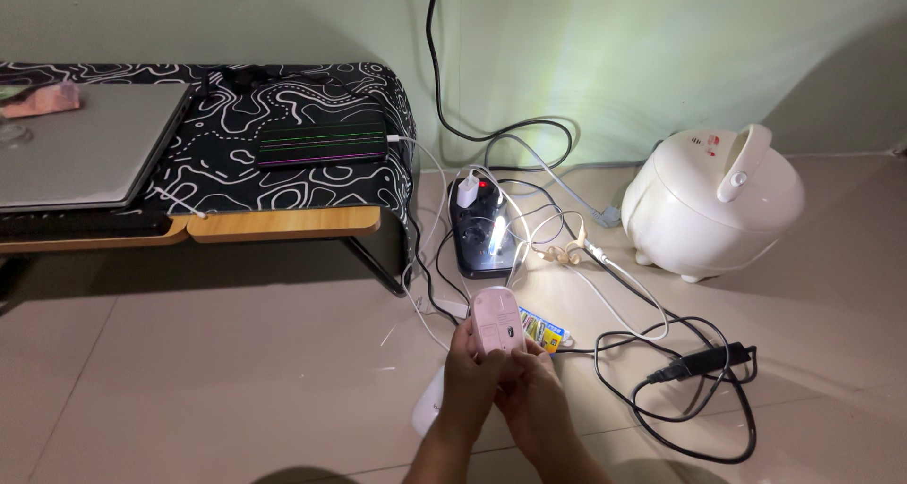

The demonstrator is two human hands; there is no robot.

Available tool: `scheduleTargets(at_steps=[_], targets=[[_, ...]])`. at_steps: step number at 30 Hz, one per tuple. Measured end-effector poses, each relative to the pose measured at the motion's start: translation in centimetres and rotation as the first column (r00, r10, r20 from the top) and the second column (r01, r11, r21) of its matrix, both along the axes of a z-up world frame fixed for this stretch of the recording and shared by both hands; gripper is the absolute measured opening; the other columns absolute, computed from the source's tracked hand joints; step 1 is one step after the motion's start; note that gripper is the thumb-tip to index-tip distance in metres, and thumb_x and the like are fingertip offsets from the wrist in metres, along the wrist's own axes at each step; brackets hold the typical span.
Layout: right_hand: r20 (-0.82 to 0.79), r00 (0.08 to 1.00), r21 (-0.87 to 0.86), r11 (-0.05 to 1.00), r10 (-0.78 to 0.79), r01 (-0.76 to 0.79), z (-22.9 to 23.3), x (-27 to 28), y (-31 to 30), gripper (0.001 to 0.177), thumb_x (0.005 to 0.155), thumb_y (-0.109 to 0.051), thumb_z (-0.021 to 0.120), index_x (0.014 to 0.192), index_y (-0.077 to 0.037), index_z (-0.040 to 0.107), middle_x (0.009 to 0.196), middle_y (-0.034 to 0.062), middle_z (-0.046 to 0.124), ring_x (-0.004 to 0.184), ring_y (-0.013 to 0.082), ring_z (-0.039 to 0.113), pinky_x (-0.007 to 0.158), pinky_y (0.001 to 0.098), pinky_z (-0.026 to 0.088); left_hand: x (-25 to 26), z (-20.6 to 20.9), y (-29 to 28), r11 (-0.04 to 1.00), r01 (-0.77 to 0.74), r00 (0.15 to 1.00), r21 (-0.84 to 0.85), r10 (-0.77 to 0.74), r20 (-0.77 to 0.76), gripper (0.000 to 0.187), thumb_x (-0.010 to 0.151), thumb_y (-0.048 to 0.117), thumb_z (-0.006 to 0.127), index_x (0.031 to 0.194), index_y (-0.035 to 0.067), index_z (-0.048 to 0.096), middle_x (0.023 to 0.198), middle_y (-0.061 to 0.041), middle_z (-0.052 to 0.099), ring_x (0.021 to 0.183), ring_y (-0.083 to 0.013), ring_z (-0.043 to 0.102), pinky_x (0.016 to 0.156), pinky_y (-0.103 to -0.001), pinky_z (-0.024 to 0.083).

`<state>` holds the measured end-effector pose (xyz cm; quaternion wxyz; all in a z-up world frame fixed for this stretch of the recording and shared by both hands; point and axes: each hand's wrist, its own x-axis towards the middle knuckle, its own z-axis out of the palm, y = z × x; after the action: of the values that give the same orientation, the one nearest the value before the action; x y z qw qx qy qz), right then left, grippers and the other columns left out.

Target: The person plugs a charging cable into a power strip and connects it to a smartwatch. They then open a pink wireless mouse, insert batteries from a blister pack, close the mouse, and place it on the floor. The person also handles a laptop and a power bank on a nearby table.

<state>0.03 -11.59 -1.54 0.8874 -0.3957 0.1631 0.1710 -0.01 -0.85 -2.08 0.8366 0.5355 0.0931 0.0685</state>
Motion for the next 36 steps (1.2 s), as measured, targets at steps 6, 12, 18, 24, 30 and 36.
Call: scheduleTargets(at_steps=[6, 12, 18, 24, 30, 36], targets=[[-0.067, 0.998, -0.042, 0.999, -0.008, 0.005, -1.6, 0.5, -0.4, 0.043, 0.093, -0.024, 0.054, 0.134, -0.019, 0.041, 0.114, 0.0084, 0.066, 0.101, 0.0236, 0.068, 0.085, 0.0451, 0.056, 0.1, -0.2, -0.1, 0.999, 0.042, 0.999, 0.017, -0.042, -0.035, 0.057, 0.081, 0.006, 0.061, 0.137, 0.002, 0.05, 0.118, -0.016, 0.072, 0.104, -0.0218, 0.073, 0.084, -0.032, 0.061], [0.085, 0.987, 0.123, 0.982, 0.133, -0.143, -3.9, 2.6, -4.5, 0.053, 0.089, -0.03, 0.066, 0.133, -0.005, 0.05, 0.114, 0.0136, 0.066, 0.093, 0.027, 0.072, 0.08, 0.0417, 0.059, -0.8, -0.8, -0.4, 0.954, 0.159, 0.973, 0.253, -0.108, -0.202, 0.049, 0.089, 0.028, 0.068, 0.134, 0.01, 0.058, 0.122, -0.011, 0.071, 0.104, -0.02, 0.073, 0.086, -0.033, 0.059], [-0.188, 0.955, -0.102, 0.972, -0.228, 0.211, -2.0, 4.8, -8.2, 0.052, 0.087, -0.02, 0.055, 0.137, -0.008, 0.046, 0.12, 0.0189, 0.062, 0.102, 0.033, 0.069, 0.085, 0.0454, 0.06, -0.9, -3.1, 0.9, 0.703, -0.041, 0.963, 0.71, 0.218, -0.16, 0.029, 0.093, 0.026, 0.058, 0.114, 0.01, 0.069, 0.116, -0.011, 0.069, 0.103, -0.0277, 0.069, 0.092, -0.039, 0.053], [-0.107, 0.962, -0.678, 0.726, -0.252, 0.115, -2.9, 4.7, -8.3, 0.062, 0.083, -0.014, 0.061, 0.143, -0.015, 0.047, 0.124, 0.0131, 0.059, 0.108, 0.035, 0.062, 0.086, 0.0522, 0.059, -1.5, -3.5, 1.4, 0.461, -0.03, 0.953, 0.887, 0.282, -0.115, 0.023, 0.086, 0.022, 0.063, 0.107, 0.015, 0.068, 0.115, -0.008, 0.065, 0.113, -0.0311, 0.06, 0.094, -0.045, 0.05], [0.221, 0.974, -0.97, 0.097, -0.045, 0.225, -9.2, 4.4, -9.1, 0.08, 0.077, -0.034, 0.083, 0.147, -0.027, 0.044, 0.138, 0.0255, 0.043, 0.12, 0.0382, 0.056, 0.102, 0.046, 0.05, -1.6, -2.8, 1.4, 0.411, -0.035, 0.948, 0.911, 0.302, -0.1, 0.028, 0.083, 0.022, 0.066, 0.11, 0.018, 0.067, 0.117, -0.006, 0.063, 0.115, -0.0296, 0.058, 0.095, -0.047, 0.047], [-0.051, 0.997, -0.946, -0.324, 0.051, -0.032, -11.8, 4.0, -9.5, 0.08, 0.083, -0.035, 0.077, 0.151, -0.045, 0.036, 0.156, 0.0171, 0.028, 0.135, 0.0396, 0.042, 0.111, 0.0527, 0.042, -1.5, -2.8, 1.5, 0.458, -0.056, 0.942, 0.887, 0.318, -0.104, 0.024, 0.084, 0.022, 0.066, 0.108, 0.018, 0.067, 0.118, -0.005, 0.063, 0.116, -0.029, 0.057, 0.097, -0.046, 0.047]])
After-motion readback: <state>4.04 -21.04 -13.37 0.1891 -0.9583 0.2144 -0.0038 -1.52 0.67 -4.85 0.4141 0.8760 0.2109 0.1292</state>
